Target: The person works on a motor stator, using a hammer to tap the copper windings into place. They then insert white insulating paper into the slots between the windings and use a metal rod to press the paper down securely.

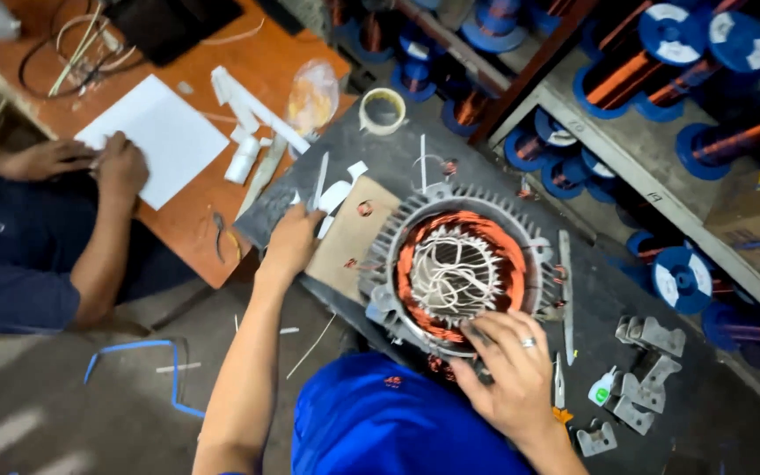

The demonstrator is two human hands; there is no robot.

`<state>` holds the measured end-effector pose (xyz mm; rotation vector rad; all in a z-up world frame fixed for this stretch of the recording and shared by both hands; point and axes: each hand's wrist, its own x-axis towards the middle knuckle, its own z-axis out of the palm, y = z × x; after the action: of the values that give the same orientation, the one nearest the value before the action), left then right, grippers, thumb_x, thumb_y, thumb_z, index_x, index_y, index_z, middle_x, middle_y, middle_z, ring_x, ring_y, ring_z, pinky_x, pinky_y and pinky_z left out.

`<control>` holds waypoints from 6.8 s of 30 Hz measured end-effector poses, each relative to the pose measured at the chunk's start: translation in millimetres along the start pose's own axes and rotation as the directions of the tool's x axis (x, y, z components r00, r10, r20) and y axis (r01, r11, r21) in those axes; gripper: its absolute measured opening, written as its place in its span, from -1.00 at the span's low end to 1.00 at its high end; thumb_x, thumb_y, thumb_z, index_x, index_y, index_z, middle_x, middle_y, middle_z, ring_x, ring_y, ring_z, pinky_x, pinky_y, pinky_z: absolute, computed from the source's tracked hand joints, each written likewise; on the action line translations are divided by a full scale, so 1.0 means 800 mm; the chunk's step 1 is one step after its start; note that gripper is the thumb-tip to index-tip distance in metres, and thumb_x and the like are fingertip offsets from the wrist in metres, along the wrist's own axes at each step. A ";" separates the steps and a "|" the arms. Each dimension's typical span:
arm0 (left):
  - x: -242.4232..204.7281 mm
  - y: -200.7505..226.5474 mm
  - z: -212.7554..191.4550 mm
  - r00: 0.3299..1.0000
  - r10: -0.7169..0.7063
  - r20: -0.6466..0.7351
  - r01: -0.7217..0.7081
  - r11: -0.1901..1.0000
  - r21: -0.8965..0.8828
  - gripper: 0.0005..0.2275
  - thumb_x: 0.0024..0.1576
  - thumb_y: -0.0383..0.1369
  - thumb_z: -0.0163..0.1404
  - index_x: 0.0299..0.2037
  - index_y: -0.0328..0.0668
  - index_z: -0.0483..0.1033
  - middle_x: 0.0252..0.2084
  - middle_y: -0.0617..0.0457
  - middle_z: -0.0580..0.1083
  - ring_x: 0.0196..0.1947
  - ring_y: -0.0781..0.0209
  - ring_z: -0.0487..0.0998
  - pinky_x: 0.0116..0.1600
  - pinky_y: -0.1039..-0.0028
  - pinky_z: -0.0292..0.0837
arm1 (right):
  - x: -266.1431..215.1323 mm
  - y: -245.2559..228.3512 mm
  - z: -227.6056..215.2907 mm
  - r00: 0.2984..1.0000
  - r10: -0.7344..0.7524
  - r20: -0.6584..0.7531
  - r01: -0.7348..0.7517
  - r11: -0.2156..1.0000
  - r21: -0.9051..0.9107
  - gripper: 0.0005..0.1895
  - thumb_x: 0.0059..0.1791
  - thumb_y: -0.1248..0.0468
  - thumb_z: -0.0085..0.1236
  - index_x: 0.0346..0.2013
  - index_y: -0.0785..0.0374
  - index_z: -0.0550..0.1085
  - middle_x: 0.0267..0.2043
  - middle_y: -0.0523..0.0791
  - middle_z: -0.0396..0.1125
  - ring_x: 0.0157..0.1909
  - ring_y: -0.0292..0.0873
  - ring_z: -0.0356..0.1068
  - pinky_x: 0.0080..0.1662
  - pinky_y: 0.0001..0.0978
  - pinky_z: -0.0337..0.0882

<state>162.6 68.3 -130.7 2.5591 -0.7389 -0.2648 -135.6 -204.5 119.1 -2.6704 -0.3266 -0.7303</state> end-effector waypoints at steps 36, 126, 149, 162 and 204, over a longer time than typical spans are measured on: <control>0.045 0.000 -0.014 0.993 -0.035 -0.114 0.022 0.993 -0.114 -0.60 0.28 -0.34 0.17 0.31 -0.23 0.52 -0.01 -0.17 0.47 -0.12 -0.48 0.58 -0.19 -0.21 0.48 | -0.013 -0.001 -0.049 0.948 0.252 -0.193 -0.213 0.956 0.201 -0.73 0.12 0.29 0.10 -0.16 0.51 0.57 -0.09 0.19 0.50 -0.05 0.13 0.57 0.00 -0.16 0.58; 0.016 0.328 -0.171 0.622 0.632 -0.463 -0.616 0.760 0.210 -0.94 0.18 -0.45 0.18 -0.33 -0.06 0.67 -0.20 0.06 0.37 -0.05 -0.01 0.43 0.01 0.19 0.35 | 0.150 0.128 -0.015 0.952 -0.256 0.170 0.286 0.940 -0.187 -0.85 0.15 0.41 0.21 -0.32 0.26 0.56 -0.34 -0.06 0.42 -0.23 0.09 0.49 -0.25 -0.11 0.48; 0.029 0.345 -0.202 0.704 0.699 -0.122 -0.677 0.713 0.182 -0.81 0.22 -0.43 0.14 0.00 -0.29 0.64 0.09 -0.08 0.48 0.15 -0.09 0.47 0.12 -0.06 0.65 | 0.215 0.083 -0.057 0.763 0.113 0.636 0.068 0.965 -0.252 -0.88 0.15 0.38 0.19 -0.18 0.41 0.60 -0.41 0.02 0.43 -0.40 0.15 0.45 -0.33 0.09 0.45; 0.037 0.341 -0.200 0.638 0.740 -0.212 -0.685 0.671 0.285 -0.91 0.18 -0.45 0.22 -0.17 -0.25 0.71 0.03 -0.05 0.59 -0.01 0.03 0.56 -0.22 0.26 0.73 | 0.207 0.089 -0.058 0.793 0.001 0.609 0.202 0.943 -0.264 -0.81 0.01 0.60 0.01 -0.43 0.34 0.41 -0.46 -0.03 0.33 -0.39 0.11 0.40 -0.25 -0.04 0.49; 0.051 0.343 -0.225 0.707 0.707 -0.023 -0.698 0.703 0.135 -0.79 0.26 -0.25 0.17 -0.17 -0.29 0.63 -0.01 -0.03 0.45 -0.01 -0.07 0.45 -0.39 -0.12 0.56 | 0.193 0.094 -0.050 0.870 -0.044 0.491 0.114 0.987 -0.115 -0.73 0.02 0.69 -0.07 -0.35 0.41 0.56 -0.51 -0.05 0.35 -0.49 0.03 0.38 -0.18 -0.01 0.60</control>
<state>126.3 -91.2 156.6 2.1543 -1.6709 0.1351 -0.8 -268.9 212.0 -2.9649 -0.5315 -0.0808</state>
